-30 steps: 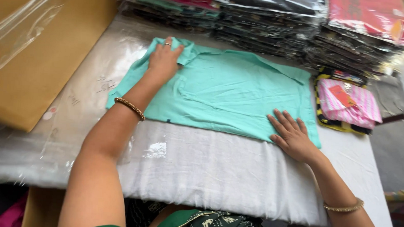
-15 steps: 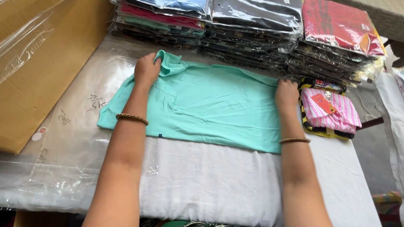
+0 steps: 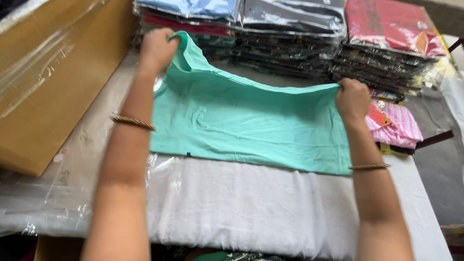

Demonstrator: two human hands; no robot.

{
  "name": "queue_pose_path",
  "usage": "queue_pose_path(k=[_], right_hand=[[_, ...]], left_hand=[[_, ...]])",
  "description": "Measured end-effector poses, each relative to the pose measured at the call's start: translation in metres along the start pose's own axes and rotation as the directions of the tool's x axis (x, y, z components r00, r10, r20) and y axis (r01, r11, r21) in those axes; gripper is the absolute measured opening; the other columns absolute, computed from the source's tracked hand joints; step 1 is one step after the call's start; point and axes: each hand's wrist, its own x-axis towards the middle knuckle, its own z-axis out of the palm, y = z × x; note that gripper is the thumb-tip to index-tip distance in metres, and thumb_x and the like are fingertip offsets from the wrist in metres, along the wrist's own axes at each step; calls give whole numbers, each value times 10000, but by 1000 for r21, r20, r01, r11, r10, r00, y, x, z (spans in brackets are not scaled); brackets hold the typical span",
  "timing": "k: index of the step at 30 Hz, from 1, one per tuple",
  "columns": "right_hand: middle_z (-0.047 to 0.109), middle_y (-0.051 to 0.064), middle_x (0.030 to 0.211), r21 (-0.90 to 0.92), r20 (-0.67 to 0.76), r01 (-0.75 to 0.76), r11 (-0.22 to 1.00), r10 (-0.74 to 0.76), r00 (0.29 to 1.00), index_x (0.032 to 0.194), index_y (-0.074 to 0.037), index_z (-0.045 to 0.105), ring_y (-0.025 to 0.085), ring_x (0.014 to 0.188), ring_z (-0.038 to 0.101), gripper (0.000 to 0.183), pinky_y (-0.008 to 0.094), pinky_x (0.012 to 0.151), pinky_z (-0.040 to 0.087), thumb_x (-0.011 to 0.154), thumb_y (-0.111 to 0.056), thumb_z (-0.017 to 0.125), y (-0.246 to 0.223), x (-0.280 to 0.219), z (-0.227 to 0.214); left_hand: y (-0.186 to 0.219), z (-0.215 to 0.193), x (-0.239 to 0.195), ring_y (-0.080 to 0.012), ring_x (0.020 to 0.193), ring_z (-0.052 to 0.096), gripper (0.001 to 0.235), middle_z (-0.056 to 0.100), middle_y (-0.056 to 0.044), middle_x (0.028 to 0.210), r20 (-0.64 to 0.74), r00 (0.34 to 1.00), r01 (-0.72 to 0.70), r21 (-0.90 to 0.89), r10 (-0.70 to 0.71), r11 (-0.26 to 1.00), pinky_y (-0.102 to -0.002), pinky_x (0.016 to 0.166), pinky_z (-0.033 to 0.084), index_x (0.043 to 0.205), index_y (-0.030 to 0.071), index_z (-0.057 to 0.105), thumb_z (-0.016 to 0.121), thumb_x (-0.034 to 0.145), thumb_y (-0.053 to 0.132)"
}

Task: The person folds a pink and white striped top, a yellow and black striped top, and a light blue t-shirt on a white table. Each garment is smoothed, folded into a compact rectangle, and placed on a growing stack.

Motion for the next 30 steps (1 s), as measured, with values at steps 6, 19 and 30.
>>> queue_pose_path(k=[6, 19, 30], right_hand=[[720, 109, 931, -90, 236, 216, 972, -190, 953, 953, -126, 782, 335, 855, 677, 111, 479, 744, 542, 913, -133, 678, 1, -63, -54], [716, 59, 1053, -89, 198, 234, 968, -213, 957, 1072, -128, 731, 299, 994, 648, 196, 440, 817, 523, 900, -114, 639, -16, -107, -49], [722, 32, 1111, -69, 196, 205, 976, -188, 962, 1127, -127, 731, 275, 1012, 641, 238, 423, 866, 526, 899, -131, 663, -18, -110, -51]], left_hand=[[71, -85, -39, -300, 786, 762, 260, 767, -184, 890, 698, 690, -184, 428, -194, 885, -414, 745, 589, 1022, 54, 774, 667, 937, 275], [26, 7, -73, -386, 947, 699, 399, 746, -185, 987, 373, 920, -45, 402, -118, 915, -496, 834, 551, 999, 55, 745, 739, 925, 447], [-45, 110, -47, -364, 976, 714, 276, 730, -184, 1111, 335, 915, -101, 731, -227, 675, -467, 787, 600, 1146, 24, 684, 686, 896, 142]])
